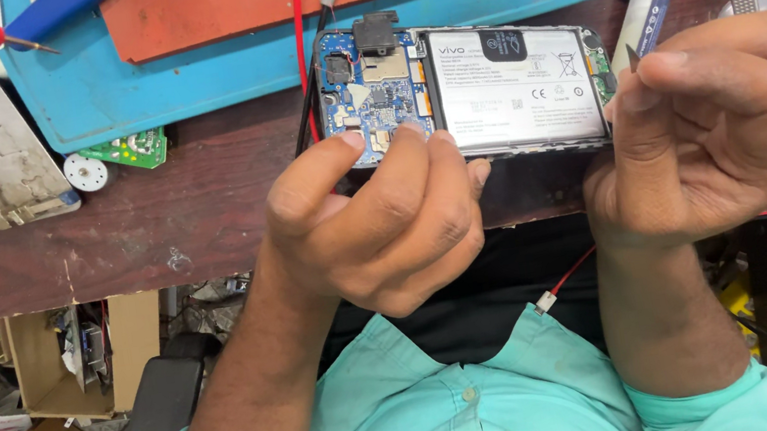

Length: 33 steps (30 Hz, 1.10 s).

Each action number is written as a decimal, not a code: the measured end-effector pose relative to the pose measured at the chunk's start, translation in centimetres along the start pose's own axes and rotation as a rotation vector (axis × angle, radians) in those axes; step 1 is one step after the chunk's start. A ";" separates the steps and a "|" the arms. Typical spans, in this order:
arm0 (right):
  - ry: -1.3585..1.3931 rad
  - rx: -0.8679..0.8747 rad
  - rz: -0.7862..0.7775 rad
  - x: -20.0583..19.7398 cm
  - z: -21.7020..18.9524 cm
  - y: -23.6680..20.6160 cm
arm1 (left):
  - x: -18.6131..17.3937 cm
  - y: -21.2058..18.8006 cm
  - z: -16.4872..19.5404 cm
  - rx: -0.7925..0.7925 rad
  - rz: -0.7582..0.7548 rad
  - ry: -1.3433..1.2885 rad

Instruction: The person disassembles a Vivo smartphone, removes the back cover, and manipulates internal components including the battery and motherboard. They use a screwdriver and tweezers to adjust parts, then reassemble the device and test it by powering it on.

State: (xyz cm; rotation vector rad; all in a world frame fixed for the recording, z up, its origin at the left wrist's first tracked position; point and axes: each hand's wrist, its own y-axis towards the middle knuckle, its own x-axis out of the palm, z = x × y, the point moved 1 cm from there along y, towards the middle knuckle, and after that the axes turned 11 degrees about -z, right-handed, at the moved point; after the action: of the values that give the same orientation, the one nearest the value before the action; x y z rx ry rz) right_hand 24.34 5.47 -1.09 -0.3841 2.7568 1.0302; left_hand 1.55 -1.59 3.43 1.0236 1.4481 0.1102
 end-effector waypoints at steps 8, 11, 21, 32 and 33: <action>-0.022 0.046 -0.009 0.5 -0.9 -0.1 | -0.4 0.2 0.0 -0.009 -0.034 0.012; -0.041 0.046 -0.028 0.5 -1.3 0.3 | -0.1 0.2 0.0 -0.016 -0.019 0.009; -0.183 0.034 -0.084 1.2 -1.9 1.5 | 0.2 0.0 0.1 -0.038 0.008 -0.013; -0.215 -0.168 0.082 4.4 -1.6 2.9 | 1.5 -1.3 -0.7 -0.077 -0.112 -0.024; -0.246 -0.160 0.077 4.5 -1.8 2.8 | 1.5 -1.2 -0.9 -0.064 -0.114 -0.026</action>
State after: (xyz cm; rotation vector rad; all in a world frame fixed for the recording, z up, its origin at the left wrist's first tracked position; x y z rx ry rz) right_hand 19.10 5.53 0.90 -0.1600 2.4972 1.2315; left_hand 0.43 -0.91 1.69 0.8857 1.4667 0.0604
